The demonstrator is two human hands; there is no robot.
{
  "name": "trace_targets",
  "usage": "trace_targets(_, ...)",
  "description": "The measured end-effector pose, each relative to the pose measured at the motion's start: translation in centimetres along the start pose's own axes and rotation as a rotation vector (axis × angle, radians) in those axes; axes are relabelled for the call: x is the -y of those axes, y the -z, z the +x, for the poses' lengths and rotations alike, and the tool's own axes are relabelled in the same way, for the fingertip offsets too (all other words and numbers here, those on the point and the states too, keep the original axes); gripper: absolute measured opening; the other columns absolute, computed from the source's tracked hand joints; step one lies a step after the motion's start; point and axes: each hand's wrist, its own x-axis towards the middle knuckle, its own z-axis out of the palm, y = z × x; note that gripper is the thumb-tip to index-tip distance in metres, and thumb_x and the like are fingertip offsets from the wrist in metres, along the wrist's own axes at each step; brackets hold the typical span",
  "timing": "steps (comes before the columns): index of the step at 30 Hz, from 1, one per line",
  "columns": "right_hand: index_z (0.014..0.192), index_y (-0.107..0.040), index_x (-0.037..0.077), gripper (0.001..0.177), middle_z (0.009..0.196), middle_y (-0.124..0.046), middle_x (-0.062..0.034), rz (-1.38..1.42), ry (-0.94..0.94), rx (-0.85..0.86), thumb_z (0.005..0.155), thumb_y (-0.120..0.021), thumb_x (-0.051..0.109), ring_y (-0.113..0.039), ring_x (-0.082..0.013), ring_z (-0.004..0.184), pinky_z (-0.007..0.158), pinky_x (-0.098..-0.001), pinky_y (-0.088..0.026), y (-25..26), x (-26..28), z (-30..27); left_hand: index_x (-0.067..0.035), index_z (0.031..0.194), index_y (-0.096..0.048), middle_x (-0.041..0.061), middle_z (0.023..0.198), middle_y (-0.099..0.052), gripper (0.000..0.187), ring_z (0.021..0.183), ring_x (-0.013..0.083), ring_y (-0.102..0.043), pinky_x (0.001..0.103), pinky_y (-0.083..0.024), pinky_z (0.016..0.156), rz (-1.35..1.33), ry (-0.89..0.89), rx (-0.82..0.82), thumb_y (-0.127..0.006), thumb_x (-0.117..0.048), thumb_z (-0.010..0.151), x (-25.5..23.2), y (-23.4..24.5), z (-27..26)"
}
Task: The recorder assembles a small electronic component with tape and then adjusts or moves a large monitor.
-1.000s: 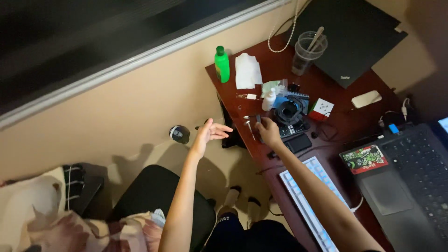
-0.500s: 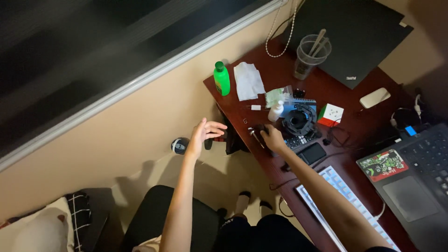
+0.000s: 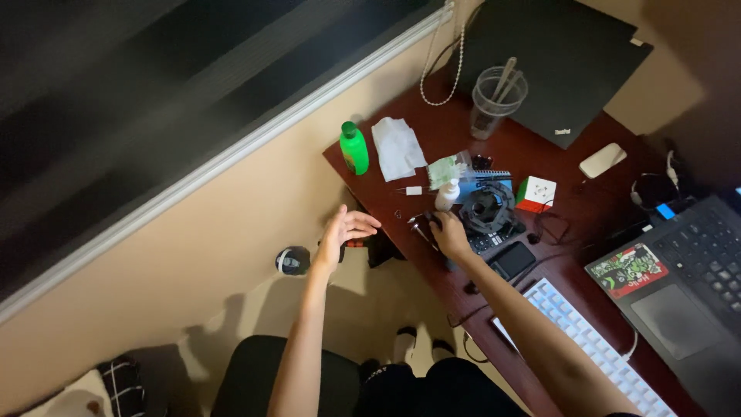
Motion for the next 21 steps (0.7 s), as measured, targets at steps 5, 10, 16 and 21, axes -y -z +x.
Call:
trace_targets(5,0.113,-0.067,-0.004,0.03,0.112,-0.066,-0.027,-0.01,-0.047,0.028,0.087,-0.068,0.011,-0.063,-0.047,0.103,0.089,-0.0503,-0.052,4.8,5.7,-0.2,-0.007,0.101,-0.076,0.011,0.108,-0.076,0.071,0.1,0.025,-0.072,0.041,-0.056,0.091,0.468,-0.115,0.069,-0.031,-0.062,0.102,-0.5,-4.2,0.4)
trace_targets(10,0.107,-0.069,0.001,0.026,0.107,-0.068,-0.0219,-0.014,0.042,0.022,0.084,-0.069,0.012,-0.064,-0.0444,0.1,0.085,-0.0494,-0.053,12.1,11.5,-1.6,-0.007,0.101,-0.073,0.009,0.103,-0.073,0.044,0.1,0.0278,-0.072,0.039,-0.057,0.088,0.713,-0.345,0.288,-0.054,-0.047,0.101,-7.3,-13.9,-0.6)
trace_targets(16,0.101,-0.066,0.003,0.024,0.095,-0.065,-0.0203,-0.018,-0.04,-0.043,0.083,-0.07,0.018,-0.064,-0.0397,0.088,0.076,-0.048,-0.053,15.6,7.9,-4.6,-0.009,0.1,-0.071,0.01,0.109,-0.074,0.025,0.104,0.029,-0.071,0.041,-0.056,0.096,0.544,-0.794,0.643,-0.07,-0.032,0.091,-9.8,-26.8,-1.4)
trace_targets(21,0.108,-0.066,0.007,0.024,0.1,-0.07,-0.0163,-0.291,-0.104,-0.222,0.089,-0.069,0.022,-0.068,-0.0387,0.09,0.077,-0.0492,-0.056,25.2,10.7,-9.6,-0.005,0.11,-0.07,0.011,0.111,-0.071,0.024,0.107,0.0322,-0.067,0.046,-0.051,0.1,0.592,-1.001,1.179,-0.069,-0.024,0.096,-7.6,-35.7,-3.6)
